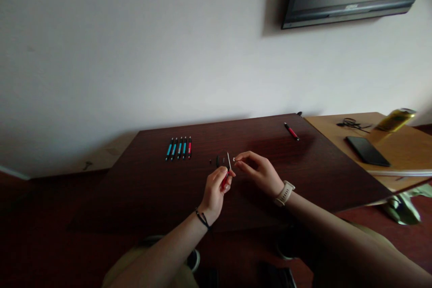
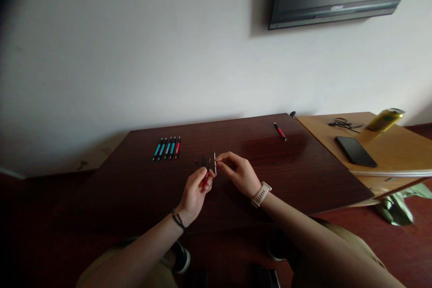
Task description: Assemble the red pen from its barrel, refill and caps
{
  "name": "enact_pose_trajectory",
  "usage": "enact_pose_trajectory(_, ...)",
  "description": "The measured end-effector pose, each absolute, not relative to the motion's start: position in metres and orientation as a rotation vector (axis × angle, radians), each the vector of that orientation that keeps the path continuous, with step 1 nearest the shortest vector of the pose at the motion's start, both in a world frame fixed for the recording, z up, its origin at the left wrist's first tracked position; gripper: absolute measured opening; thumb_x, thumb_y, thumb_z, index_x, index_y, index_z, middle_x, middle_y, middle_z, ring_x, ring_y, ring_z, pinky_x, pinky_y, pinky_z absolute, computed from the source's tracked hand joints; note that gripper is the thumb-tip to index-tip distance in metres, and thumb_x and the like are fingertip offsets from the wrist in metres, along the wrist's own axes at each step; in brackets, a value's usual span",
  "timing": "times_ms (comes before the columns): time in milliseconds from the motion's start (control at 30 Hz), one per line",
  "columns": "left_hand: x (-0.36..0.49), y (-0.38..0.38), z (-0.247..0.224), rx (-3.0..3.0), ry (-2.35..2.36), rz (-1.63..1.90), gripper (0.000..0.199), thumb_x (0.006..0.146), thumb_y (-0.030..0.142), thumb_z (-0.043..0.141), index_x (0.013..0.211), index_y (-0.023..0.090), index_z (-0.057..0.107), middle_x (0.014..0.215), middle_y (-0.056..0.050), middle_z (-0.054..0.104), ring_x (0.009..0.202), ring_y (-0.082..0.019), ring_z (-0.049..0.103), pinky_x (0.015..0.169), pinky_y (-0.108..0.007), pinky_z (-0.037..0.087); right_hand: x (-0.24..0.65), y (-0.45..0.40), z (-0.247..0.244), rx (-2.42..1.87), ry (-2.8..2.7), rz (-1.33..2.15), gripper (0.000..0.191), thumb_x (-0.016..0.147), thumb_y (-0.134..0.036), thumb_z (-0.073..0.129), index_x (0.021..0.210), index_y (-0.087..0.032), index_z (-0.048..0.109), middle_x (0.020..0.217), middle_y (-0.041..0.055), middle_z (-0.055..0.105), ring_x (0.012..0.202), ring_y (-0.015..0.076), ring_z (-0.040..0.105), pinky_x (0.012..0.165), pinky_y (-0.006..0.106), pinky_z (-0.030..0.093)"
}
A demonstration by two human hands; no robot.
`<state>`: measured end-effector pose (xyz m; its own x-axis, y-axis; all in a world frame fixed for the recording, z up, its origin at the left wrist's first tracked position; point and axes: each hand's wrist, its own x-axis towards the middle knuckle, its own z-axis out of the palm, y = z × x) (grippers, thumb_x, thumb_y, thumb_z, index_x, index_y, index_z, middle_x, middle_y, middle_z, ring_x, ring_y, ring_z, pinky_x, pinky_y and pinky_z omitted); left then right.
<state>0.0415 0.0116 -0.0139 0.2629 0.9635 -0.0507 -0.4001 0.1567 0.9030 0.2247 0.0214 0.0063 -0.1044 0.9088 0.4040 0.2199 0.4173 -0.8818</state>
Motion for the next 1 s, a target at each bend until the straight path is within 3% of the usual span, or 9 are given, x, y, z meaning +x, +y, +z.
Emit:
enact_pose_trajectory(233, 0.042, 0.012, -0.016, 0.992, 0.799, 1.088, 0.039, 0.094, 0.052, 0.067, 0.085, 0.014, 0.067, 0.07, 0.0, 0.051, 0.06, -0.009, 0.035, 0.056, -0.026, 0.023, 0.22, 0.015, 0.012, -0.901, -1.433, 0.894, 0.02, 0.093, -0.04, 0.077, 0.102, -0.023, 0.074, 0.103, 0.0057, 0.077, 0.097, 0.0206, 0.074, 0.089, 0.033, 0.06)
enact_pose_trajectory(433, 0.042, 0.011, -0.014, 1.1, 0.777, 1.078, 0.042, 0.095, 0.053, 0.064, 0.076, 0.017, 0.056, 0.066, 0.002, 0.047, 0.058, -0.009, 0.035, 0.055, -0.026, 0.021, 0.214, 0.013, 0.009, -0.898, -1.497, 0.978, 0.023, 0.093, -0.043, 0.076, 0.103, -0.022, 0.076, 0.103, 0.0061, 0.078, 0.094, 0.0206, 0.073, 0.087, 0.034, 0.06)
enact_pose_trajectory(667, 0.042, 0.01, -0.013, 1.054, 0.767, 1.083, 0.04, 0.093, 0.053, 0.066, 0.079, 0.017, 0.058, 0.067, 0.002, 0.048, 0.06, -0.009, 0.037, 0.056, -0.026, 0.025, 0.212, 0.015, 0.004, -0.917, -1.465, 1.063, 0.024, 0.092, -0.045, 0.076, 0.099, -0.022, 0.075, 0.094, 0.0046, 0.077, 0.086, 0.0196, 0.073, 0.081, 0.032, 0.061)
enact_pose_trajectory(1000, 0.041, 0.009, -0.014, 1.19, 0.804, 1.034, 0.042, 0.098, 0.054, 0.06, 0.085, 0.015, 0.067, 0.071, 0.0, 0.05, 0.061, -0.01, 0.037, 0.056, -0.027, 0.022, 0.238, 0.011, 0.027, -0.913, -1.923, 0.599, 0.017, 0.103, -0.032, 0.063, 0.106, -0.025, 0.078, 0.102, 0.0067, 0.077, 0.095, 0.0206, 0.073, 0.086, 0.033, 0.058)
